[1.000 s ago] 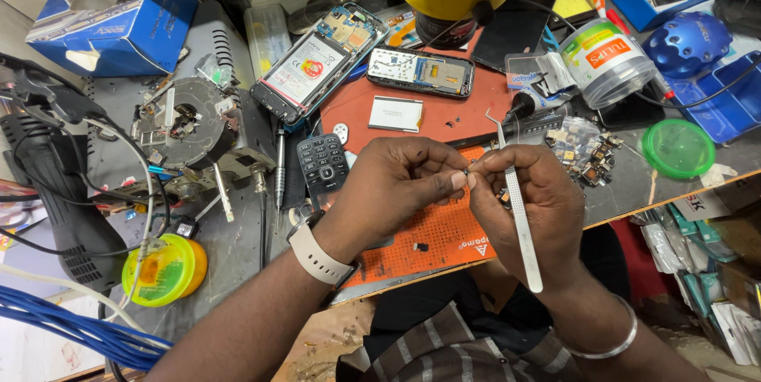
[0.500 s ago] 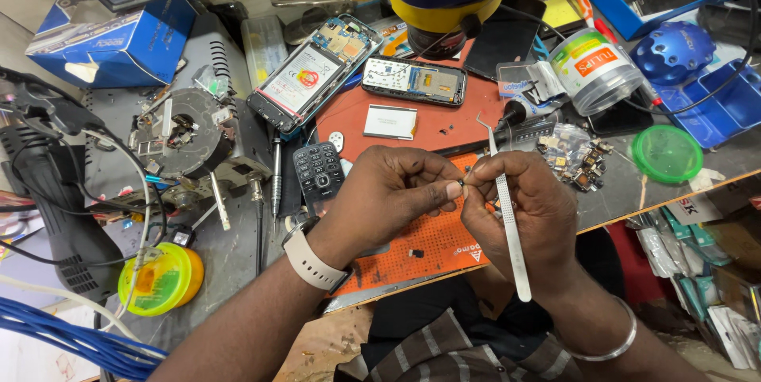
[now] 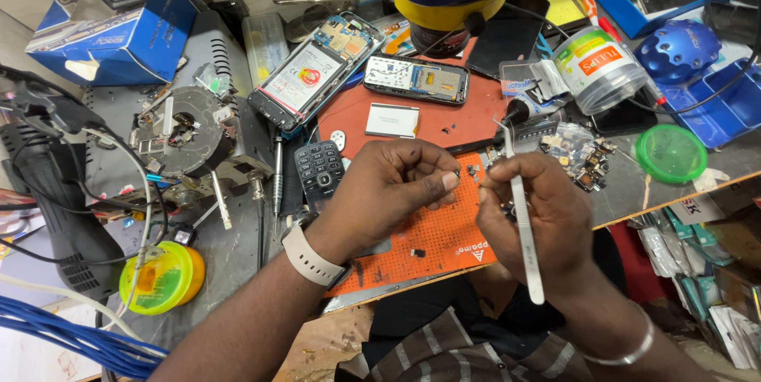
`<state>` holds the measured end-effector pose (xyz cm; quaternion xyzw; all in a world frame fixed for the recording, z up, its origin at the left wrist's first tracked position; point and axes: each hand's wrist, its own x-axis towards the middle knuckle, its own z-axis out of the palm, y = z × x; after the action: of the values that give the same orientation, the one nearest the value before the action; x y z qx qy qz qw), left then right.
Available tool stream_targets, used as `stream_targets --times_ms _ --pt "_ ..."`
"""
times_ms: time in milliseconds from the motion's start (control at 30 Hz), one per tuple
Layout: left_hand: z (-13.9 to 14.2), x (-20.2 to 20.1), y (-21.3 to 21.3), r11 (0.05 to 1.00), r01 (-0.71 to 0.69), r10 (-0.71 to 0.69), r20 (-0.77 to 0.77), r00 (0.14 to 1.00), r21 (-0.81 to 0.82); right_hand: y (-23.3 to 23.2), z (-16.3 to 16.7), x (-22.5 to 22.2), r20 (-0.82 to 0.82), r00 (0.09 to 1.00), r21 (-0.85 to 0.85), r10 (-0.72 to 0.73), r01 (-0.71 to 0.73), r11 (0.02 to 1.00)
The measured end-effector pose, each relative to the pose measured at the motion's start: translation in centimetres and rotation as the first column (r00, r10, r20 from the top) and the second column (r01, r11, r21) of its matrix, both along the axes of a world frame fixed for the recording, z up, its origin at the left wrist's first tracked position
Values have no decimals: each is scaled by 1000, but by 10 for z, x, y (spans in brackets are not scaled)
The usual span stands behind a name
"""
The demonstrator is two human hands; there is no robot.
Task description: The person repairs a disassembled mobile phone at a cluttered workbench, using tweezers to pick up, position, and manipulate small internal components on an orange mat, working on tiny parts with both hands throughout the episode.
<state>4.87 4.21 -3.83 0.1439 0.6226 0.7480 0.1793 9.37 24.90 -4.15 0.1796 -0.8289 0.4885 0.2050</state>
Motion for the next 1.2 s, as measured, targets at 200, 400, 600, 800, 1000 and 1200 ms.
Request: stream_targets --times_ms 200,400,600,800,1000,1200 --pt "5 -8 -13 997 -71 71 15 997 32 10 3 3 125 987 412 100 -144 900" --pt "13 -11 -23 992 -115 114 24 993 53 19 15 -6 156 966 464 204 -254 849" --pt "15 -13 -26 991 -128 128 14 992 39 18 30 -46 66 998 453 25 -52 890" --pt "16 -16 -26 991 -129 127 48 991 33 10 37 -88 -95 969 580 227 -132 804" --pt "17 -15 -28 992 -126 127 58 990 -18 5 45 -100 -97 945 679 312 -166 715" --pt "20 -15 -29 993 -117 118 32 993 -18 -1 46 -108 -30 957 756 287 -166 633"
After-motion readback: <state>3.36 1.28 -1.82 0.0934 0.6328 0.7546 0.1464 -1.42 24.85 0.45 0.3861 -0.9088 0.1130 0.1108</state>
